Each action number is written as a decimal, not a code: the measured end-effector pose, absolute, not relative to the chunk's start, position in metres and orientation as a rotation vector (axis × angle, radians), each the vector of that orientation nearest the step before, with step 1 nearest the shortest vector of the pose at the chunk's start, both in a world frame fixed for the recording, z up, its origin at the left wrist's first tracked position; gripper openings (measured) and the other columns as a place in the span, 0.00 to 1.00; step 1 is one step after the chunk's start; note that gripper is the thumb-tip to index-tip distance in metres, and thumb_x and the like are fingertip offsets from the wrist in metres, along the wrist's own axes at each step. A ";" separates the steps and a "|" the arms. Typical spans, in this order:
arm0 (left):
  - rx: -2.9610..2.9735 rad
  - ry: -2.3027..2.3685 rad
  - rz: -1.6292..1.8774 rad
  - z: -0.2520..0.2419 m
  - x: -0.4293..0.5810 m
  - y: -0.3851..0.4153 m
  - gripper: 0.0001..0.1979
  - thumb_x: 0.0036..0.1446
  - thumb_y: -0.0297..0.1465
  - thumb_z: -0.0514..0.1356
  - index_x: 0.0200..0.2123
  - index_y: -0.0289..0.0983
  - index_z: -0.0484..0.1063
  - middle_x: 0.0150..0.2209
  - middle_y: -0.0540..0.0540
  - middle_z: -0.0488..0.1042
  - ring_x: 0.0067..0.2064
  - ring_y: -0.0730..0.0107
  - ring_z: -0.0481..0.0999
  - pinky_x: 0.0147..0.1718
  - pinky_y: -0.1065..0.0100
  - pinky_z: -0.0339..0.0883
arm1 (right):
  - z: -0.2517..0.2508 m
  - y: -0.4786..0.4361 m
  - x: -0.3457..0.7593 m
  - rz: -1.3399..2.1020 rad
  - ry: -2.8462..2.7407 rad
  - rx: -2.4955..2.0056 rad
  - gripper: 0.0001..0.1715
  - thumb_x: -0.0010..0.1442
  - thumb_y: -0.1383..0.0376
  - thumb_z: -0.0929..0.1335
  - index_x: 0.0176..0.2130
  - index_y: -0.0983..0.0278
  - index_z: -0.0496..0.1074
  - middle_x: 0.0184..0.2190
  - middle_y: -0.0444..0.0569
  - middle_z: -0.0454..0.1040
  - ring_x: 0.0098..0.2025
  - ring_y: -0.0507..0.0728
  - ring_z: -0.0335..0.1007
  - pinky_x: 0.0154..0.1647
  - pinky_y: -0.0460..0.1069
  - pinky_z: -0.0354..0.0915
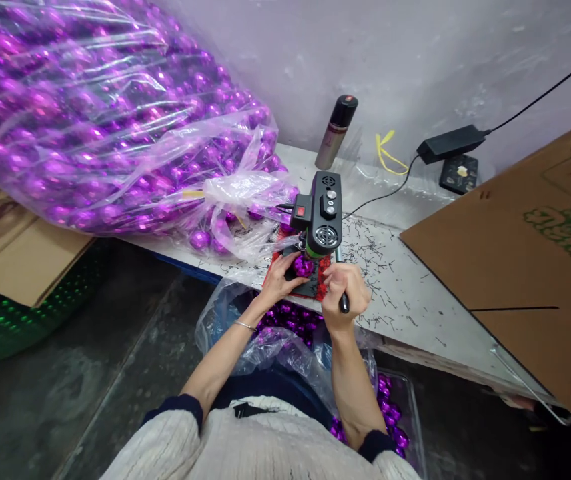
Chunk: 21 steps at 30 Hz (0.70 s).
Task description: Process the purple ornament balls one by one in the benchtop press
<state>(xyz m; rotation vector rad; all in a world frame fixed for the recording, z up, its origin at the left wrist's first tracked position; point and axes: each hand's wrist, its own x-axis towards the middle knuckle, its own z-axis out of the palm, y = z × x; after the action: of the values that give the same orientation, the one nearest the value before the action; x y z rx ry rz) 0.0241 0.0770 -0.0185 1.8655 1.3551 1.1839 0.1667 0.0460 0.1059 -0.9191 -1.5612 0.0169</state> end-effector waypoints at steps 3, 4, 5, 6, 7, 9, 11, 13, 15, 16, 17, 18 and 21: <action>1.873 1.344 1.196 -0.019 0.024 0.077 0.35 0.58 0.46 0.69 0.64 0.40 0.67 0.61 0.36 0.75 0.64 0.49 0.73 0.67 0.45 0.60 | 0.085 0.047 0.165 -0.009 -1.536 -0.887 0.15 0.69 0.67 0.61 0.30 0.60 0.66 0.27 0.45 0.72 0.30 0.52 0.71 0.33 0.49 0.66; 1.880 1.338 1.203 -0.019 0.024 0.077 0.34 0.58 0.46 0.69 0.64 0.40 0.67 0.61 0.36 0.75 0.64 0.49 0.73 0.67 0.45 0.61 | 0.078 0.047 0.164 -0.015 -1.529 -0.883 0.15 0.70 0.66 0.61 0.30 0.60 0.66 0.28 0.45 0.72 0.30 0.52 0.71 0.33 0.49 0.66; 1.887 1.331 1.211 -0.019 0.024 0.077 0.34 0.58 0.46 0.69 0.64 0.39 0.67 0.61 0.36 0.75 0.64 0.49 0.73 0.67 0.46 0.61 | 0.072 0.048 0.164 -0.020 -1.523 -0.879 0.15 0.70 0.66 0.61 0.31 0.60 0.66 0.28 0.45 0.72 0.30 0.52 0.71 0.33 0.50 0.67; 1.894 1.325 1.217 -0.019 0.023 0.077 0.34 0.59 0.46 0.68 0.64 0.39 0.67 0.61 0.36 0.75 0.63 0.49 0.74 0.66 0.46 0.61 | 0.067 0.049 0.163 -0.025 -1.517 -0.874 0.15 0.70 0.65 0.60 0.31 0.60 0.66 0.29 0.45 0.72 0.30 0.52 0.71 0.33 0.50 0.67; 1.899 1.322 1.225 -0.020 0.023 0.077 0.34 0.59 0.46 0.68 0.64 0.39 0.67 0.61 0.36 0.75 0.63 0.50 0.74 0.66 0.46 0.62 | 0.063 0.050 0.163 -0.028 -1.507 -0.867 0.15 0.71 0.64 0.60 0.31 0.60 0.66 0.29 0.45 0.72 0.30 0.52 0.70 0.33 0.50 0.67; 1.911 1.317 1.245 -0.021 0.024 0.076 0.34 0.59 0.47 0.68 0.64 0.39 0.67 0.60 0.36 0.75 0.63 0.50 0.74 0.66 0.47 0.62 | 0.058 0.051 0.162 -0.030 -1.488 -0.843 0.16 0.71 0.63 0.61 0.31 0.60 0.66 0.29 0.45 0.72 0.30 0.52 0.70 0.34 0.51 0.67; 1.921 1.310 1.269 -0.023 0.024 0.076 0.35 0.59 0.47 0.67 0.64 0.39 0.67 0.60 0.36 0.76 0.63 0.51 0.75 0.66 0.47 0.61 | 0.055 0.052 0.162 -0.032 -1.471 -0.839 0.16 0.72 0.62 0.60 0.30 0.59 0.65 0.29 0.44 0.72 0.29 0.52 0.69 0.35 0.51 0.67; 1.927 1.304 1.286 -0.025 0.024 0.077 0.35 0.59 0.47 0.67 0.64 0.38 0.67 0.60 0.35 0.76 0.63 0.51 0.75 0.66 0.47 0.61 | 0.052 0.053 0.162 -0.040 -1.460 -0.855 0.17 0.72 0.61 0.59 0.30 0.59 0.65 0.28 0.44 0.71 0.29 0.52 0.69 0.37 0.52 0.68; 1.926 1.306 1.288 -0.026 0.025 0.077 0.35 0.59 0.47 0.68 0.64 0.38 0.67 0.60 0.35 0.76 0.63 0.51 0.75 0.66 0.47 0.62 | 0.049 0.054 0.161 -0.051 -1.456 -0.856 0.18 0.73 0.60 0.59 0.30 0.59 0.64 0.27 0.43 0.70 0.29 0.52 0.69 0.38 0.53 0.68; 1.923 1.309 1.283 -0.025 0.025 0.077 0.35 0.58 0.46 0.68 0.64 0.38 0.67 0.60 0.36 0.76 0.63 0.51 0.75 0.66 0.47 0.62 | 0.047 0.054 0.161 -0.052 -1.453 -0.845 0.18 0.73 0.60 0.59 0.30 0.59 0.64 0.27 0.43 0.70 0.29 0.52 0.69 0.38 0.53 0.68; 1.919 1.312 1.273 -0.025 0.024 0.077 0.35 0.58 0.46 0.69 0.64 0.39 0.67 0.60 0.36 0.76 0.63 0.50 0.75 0.66 0.47 0.61 | 0.046 0.055 0.161 -0.048 -1.447 -0.831 0.18 0.73 0.60 0.59 0.30 0.59 0.64 0.27 0.43 0.70 0.29 0.52 0.69 0.38 0.53 0.68; 1.913 1.316 1.263 -0.024 0.024 0.077 0.34 0.58 0.45 0.69 0.64 0.39 0.67 0.60 0.36 0.76 0.63 0.50 0.75 0.66 0.47 0.62 | 0.045 0.056 0.160 -0.038 -1.438 -0.819 0.18 0.73 0.60 0.59 0.31 0.59 0.64 0.27 0.43 0.70 0.29 0.52 0.69 0.38 0.53 0.68; 1.890 1.319 1.240 -0.022 0.024 0.078 0.34 0.57 0.44 0.70 0.63 0.39 0.68 0.60 0.37 0.76 0.63 0.50 0.74 0.66 0.47 0.62 | 0.043 0.057 0.159 -0.005 -1.418 -0.799 0.18 0.73 0.60 0.58 0.31 0.59 0.64 0.28 0.43 0.69 0.28 0.52 0.69 0.37 0.54 0.68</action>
<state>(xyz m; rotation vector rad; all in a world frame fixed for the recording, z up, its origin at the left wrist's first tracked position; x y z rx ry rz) 0.0242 0.0784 -0.0217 1.8897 1.3187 1.2402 0.1591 0.0574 0.0426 -0.7992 -1.4181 -0.0049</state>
